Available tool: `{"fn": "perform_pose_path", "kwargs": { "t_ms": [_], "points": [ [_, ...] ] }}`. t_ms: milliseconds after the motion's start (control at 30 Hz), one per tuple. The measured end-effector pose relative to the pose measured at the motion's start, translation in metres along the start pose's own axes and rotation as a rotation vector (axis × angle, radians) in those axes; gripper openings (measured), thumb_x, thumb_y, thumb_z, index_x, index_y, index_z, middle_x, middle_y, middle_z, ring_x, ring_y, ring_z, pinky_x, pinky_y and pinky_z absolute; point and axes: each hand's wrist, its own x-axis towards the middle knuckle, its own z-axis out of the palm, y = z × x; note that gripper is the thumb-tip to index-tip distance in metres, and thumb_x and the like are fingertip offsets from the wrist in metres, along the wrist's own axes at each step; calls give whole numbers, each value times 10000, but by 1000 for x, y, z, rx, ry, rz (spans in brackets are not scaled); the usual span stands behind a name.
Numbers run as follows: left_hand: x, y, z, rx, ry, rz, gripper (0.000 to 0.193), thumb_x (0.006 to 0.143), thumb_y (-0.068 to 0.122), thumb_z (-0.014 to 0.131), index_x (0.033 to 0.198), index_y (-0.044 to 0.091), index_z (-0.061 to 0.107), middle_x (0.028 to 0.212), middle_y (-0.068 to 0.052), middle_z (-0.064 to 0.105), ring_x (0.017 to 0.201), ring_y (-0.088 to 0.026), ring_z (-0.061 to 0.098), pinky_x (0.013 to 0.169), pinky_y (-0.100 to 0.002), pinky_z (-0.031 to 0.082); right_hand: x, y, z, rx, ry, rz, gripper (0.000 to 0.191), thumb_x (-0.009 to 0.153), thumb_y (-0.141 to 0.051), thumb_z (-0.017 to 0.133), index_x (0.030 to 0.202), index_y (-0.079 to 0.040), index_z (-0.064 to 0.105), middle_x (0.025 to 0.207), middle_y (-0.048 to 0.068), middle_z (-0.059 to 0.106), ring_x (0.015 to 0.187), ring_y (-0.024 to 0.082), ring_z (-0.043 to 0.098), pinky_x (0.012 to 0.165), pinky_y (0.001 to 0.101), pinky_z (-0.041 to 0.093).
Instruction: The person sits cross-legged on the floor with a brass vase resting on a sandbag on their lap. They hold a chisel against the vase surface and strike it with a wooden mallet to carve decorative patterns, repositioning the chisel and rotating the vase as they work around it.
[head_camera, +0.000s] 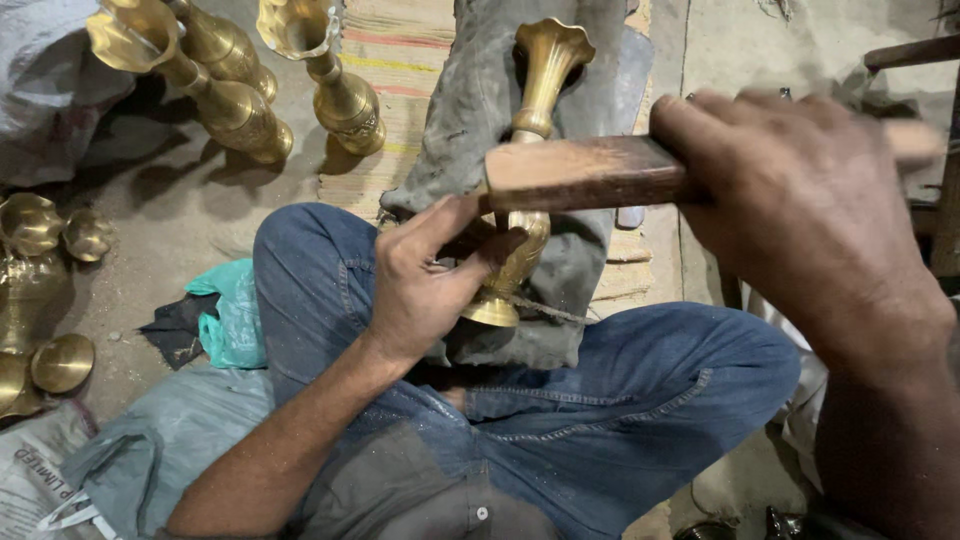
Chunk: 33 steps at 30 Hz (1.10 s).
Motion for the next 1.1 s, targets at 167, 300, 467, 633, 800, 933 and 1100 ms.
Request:
{"fn": "perform_pose_path", "kwargs": {
  "t_ms": [167,300,467,633,800,933,1100],
  "points": [
    [-1,-2,-1,54,11,28,410,846,36,781,1241,7,672,1141,-91,748,1034,-173,765,873,-306,650,0,-2,0,-83,29,-84,213,976,-261,723,1088,-98,642,734,40,692,646,162,677,769,415,582],
    [0,-3,0,2,-29,-23,371,938,99,809,1292,69,704,1007,-43,749,901,-136,756,788,-282,642,-1,-1,2,272,169,19,179,1030,-209,686,1095,-55,619,839,115,693,747,163,687,638,327,590],
    [-1,-4,-3,-22,-28,35,381,936,73,751,1307,104,666,1114,-53,747,1006,-142,765,873,-269,658,-2,-2,6,-225,186,-119,260,862,-256,755,1072,-138,656,816,-1,740,697,115,706,700,367,600],
    [-1,-5,-2,22,-13,8,393,886,46,801,1262,71,688,1069,-57,759,954,-152,775,848,-275,657,-1,-5,4,71,90,-21,202,985,-231,737,1045,-72,628,793,79,697,685,170,676,695,401,587],
    [-3,-4,0,-33,1,-41,378,874,33,812,1238,40,709,1075,-70,765,949,-173,782,829,-289,664,0,-5,-4,190,9,46,187,995,-227,704,1039,-61,628,798,102,680,719,200,677,717,432,583],
    [-5,-4,0,54,22,-41,318,865,53,835,1155,26,709,1048,-82,770,932,-170,781,822,-300,635,-1,-5,-9,-32,17,-21,128,972,-195,718,1006,-101,639,787,69,694,716,196,689,766,438,586],
    [-5,-4,1,31,41,28,350,882,69,807,1214,31,704,1092,-96,756,975,-170,771,849,-303,647,-1,-6,-8,178,9,33,210,1015,-255,711,1070,-70,626,835,100,706,739,197,700,721,405,598]
  ]
}}
